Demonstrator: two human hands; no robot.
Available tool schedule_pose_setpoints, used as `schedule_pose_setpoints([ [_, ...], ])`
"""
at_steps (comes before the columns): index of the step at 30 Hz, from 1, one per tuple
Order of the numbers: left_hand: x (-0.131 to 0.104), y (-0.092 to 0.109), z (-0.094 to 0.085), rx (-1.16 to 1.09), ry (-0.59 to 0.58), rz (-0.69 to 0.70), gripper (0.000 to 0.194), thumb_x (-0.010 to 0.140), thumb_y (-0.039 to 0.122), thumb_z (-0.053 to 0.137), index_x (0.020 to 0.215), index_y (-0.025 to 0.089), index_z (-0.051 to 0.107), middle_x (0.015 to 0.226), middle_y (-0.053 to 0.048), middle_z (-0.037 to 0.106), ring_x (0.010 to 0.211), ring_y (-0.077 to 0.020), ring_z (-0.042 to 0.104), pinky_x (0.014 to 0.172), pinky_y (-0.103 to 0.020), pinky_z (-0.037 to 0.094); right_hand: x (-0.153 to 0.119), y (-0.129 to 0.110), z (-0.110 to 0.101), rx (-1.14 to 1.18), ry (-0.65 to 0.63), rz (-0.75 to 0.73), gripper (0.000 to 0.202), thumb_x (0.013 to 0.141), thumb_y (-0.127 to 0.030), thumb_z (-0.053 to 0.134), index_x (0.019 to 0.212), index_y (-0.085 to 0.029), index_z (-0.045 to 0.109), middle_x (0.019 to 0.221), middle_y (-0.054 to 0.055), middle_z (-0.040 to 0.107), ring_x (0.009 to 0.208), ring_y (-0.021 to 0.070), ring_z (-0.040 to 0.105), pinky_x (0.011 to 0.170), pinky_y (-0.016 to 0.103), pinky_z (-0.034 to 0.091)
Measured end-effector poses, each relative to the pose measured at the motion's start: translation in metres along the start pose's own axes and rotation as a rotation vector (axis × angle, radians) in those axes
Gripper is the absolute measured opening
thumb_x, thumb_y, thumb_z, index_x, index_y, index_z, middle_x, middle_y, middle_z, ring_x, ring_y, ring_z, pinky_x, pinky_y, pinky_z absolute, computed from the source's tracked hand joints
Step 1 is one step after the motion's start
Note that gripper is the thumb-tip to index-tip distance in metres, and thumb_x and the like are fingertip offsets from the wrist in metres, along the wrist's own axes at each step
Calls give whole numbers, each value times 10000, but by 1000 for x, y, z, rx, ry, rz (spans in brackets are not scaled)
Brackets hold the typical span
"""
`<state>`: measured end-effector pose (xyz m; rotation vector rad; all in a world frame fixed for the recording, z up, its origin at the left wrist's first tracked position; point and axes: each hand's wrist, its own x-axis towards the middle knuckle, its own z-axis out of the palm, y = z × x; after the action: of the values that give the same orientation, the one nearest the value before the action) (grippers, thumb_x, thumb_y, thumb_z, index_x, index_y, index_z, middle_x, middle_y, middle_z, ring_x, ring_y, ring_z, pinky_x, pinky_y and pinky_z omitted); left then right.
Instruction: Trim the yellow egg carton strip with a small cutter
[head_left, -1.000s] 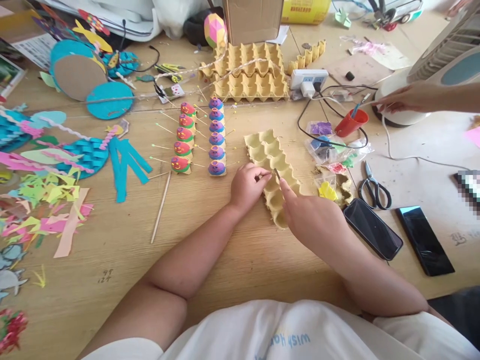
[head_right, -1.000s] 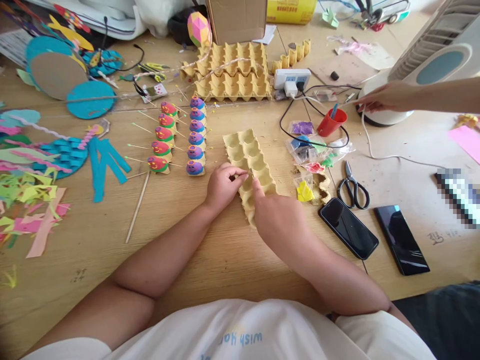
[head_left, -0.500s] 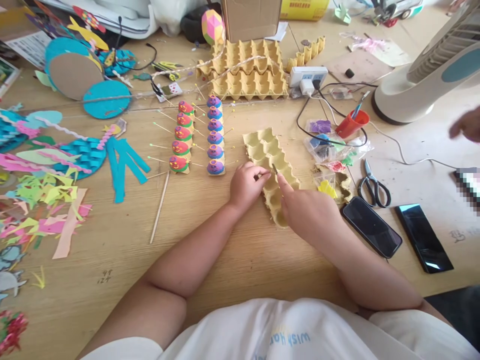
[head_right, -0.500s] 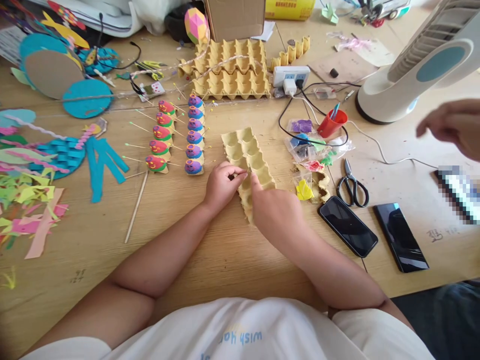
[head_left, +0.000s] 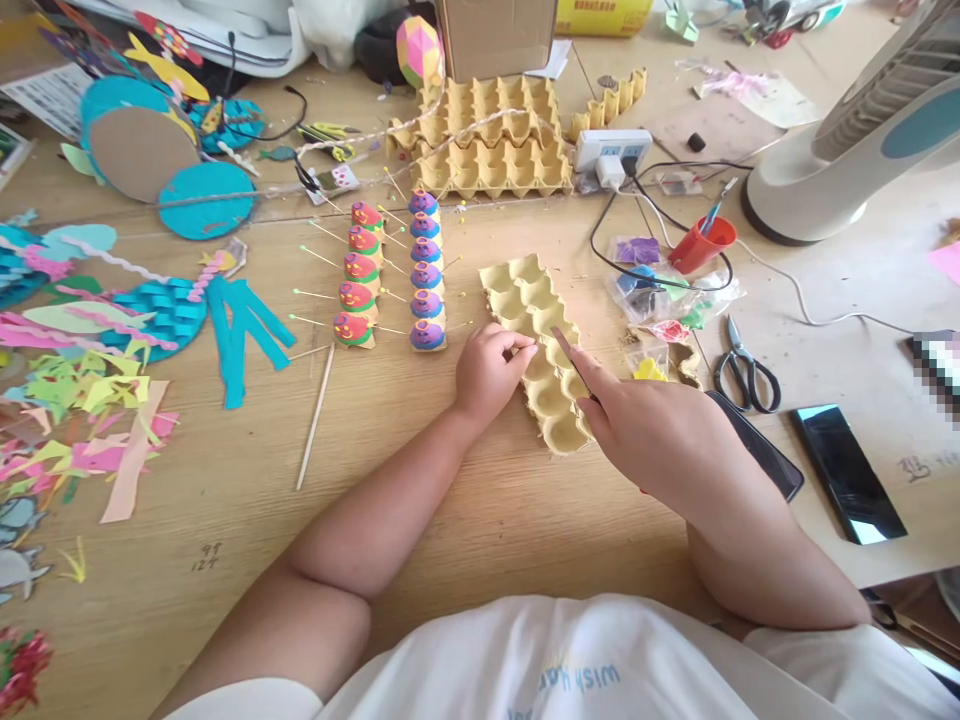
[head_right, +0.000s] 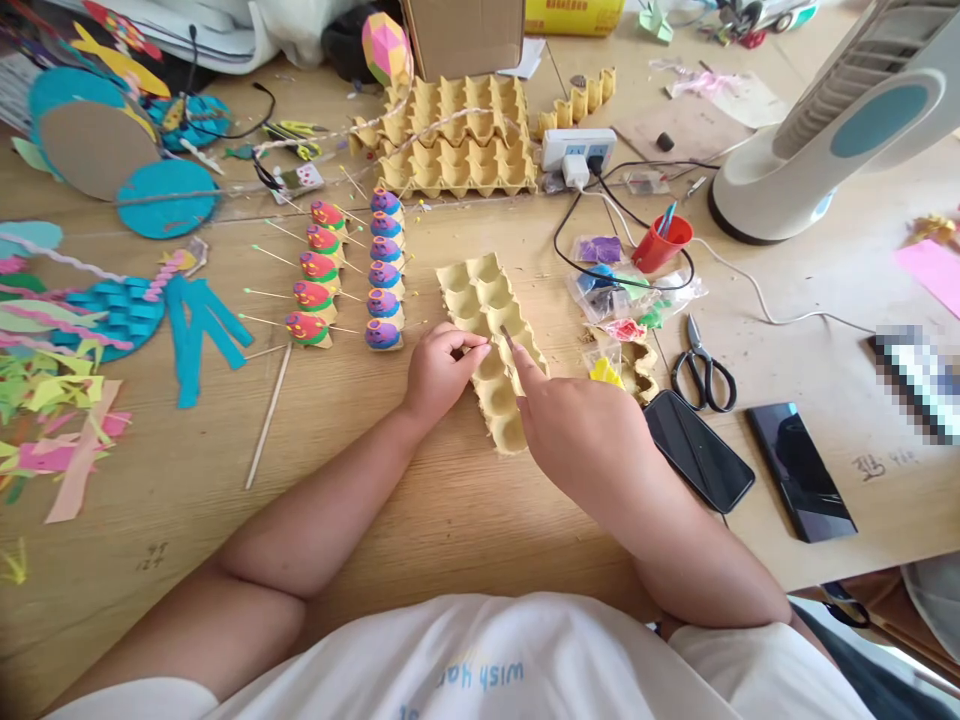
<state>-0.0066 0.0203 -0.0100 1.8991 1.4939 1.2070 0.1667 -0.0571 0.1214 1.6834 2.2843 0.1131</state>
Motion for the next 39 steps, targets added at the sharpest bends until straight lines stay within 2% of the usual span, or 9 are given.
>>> schedule_pose_setpoints([
  [8,0,0,-1,-4,-12,24,44,826,220,702,824,208,744,800,-19,687,748,-162,612,751,-316,497,1,-6,7,-27,10,-38,581,988,-321,386,1554,-201,339,646,14,697,559,162,638,471,288,165],
  [15,1,1,-2,0,-29,5,51,831,236,702,841,216,748,819,-22,692,776,-172,617,767,-323,497,2,-7,9,-28,-40,-41,591,993,-329,373,1567,-202,305,689,37,719,582,165,651,473,287,184],
  [24,1,1,-3,-3,-32,-6,42,826,237,710,836,218,747,828,-23,696,790,-172,620,764,-321,500,2,-17,3,-28,-82,-41,583,999,-289,342,1563,-147,307,695,68,715,568,185,657,452,279,220],
  [33,2,1,-3,3,-39,-4,44,828,237,707,825,213,744,824,-23,695,776,-169,620,757,-313,498,4,-17,2,-28,-108,-37,604,983,-273,362,1571,-155,286,690,72,715,574,181,657,470,262,269],
  [39,2,1,-3,5,-40,6,63,838,261,700,828,217,744,828,-26,696,767,-169,617,748,-314,498,1,-14,2,-22,-78,-45,591,987,-293,364,1562,-165,315,673,64,706,552,176,646,457,263,238],
])
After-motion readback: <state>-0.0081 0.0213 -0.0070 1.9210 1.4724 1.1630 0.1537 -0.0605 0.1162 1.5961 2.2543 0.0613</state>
